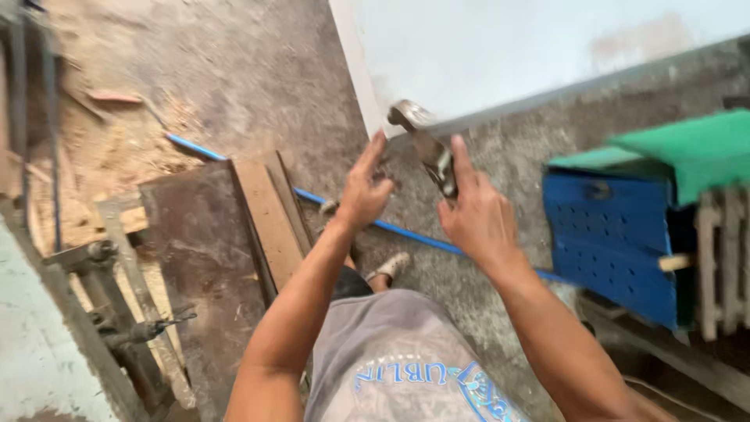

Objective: The person hammers nails into the side of a white wooden cabinet. The person picks up nails from the surface and uses a hammer to drive them into the wood, repositioning the cabinet as they work.

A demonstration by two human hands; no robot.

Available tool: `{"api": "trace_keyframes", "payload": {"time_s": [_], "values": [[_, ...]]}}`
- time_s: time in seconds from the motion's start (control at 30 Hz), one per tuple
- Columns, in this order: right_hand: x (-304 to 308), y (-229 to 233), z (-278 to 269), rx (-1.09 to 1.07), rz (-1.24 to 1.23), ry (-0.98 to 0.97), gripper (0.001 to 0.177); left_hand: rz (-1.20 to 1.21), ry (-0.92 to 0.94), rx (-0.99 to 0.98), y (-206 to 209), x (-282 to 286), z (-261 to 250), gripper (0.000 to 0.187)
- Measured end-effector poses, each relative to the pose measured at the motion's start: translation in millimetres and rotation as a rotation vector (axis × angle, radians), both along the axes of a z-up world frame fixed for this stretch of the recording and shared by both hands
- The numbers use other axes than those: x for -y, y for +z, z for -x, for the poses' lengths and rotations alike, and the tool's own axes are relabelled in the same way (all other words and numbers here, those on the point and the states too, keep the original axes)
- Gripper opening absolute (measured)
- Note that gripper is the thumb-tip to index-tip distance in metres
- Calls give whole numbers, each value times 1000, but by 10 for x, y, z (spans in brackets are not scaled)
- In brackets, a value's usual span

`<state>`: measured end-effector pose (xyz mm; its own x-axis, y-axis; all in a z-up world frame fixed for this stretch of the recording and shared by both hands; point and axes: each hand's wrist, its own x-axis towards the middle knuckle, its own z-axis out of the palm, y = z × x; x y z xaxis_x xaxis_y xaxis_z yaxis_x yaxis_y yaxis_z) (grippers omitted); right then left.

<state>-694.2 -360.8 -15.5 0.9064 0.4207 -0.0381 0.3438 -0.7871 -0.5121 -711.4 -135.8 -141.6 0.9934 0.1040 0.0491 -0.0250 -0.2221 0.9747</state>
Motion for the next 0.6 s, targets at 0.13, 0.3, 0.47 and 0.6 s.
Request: {"api": "trace_keyframes", "payload": {"time_s": [0.13,0.3,0.47,0.6], "values": [[-60,-26,-78,-41,76,25,101,-27,44,-40,27,-28,5,79],[-43,-68,-118,-30,33,39,102,-108,169,-74,449,-165,76,61],[154,-130,-242,-93,-197,29,101,-467,287,96,1208,-423,-922,32],[527,-249,-238,-179,-319,-159,90,-579,14,470,1292,-320,-2401,19]]}}
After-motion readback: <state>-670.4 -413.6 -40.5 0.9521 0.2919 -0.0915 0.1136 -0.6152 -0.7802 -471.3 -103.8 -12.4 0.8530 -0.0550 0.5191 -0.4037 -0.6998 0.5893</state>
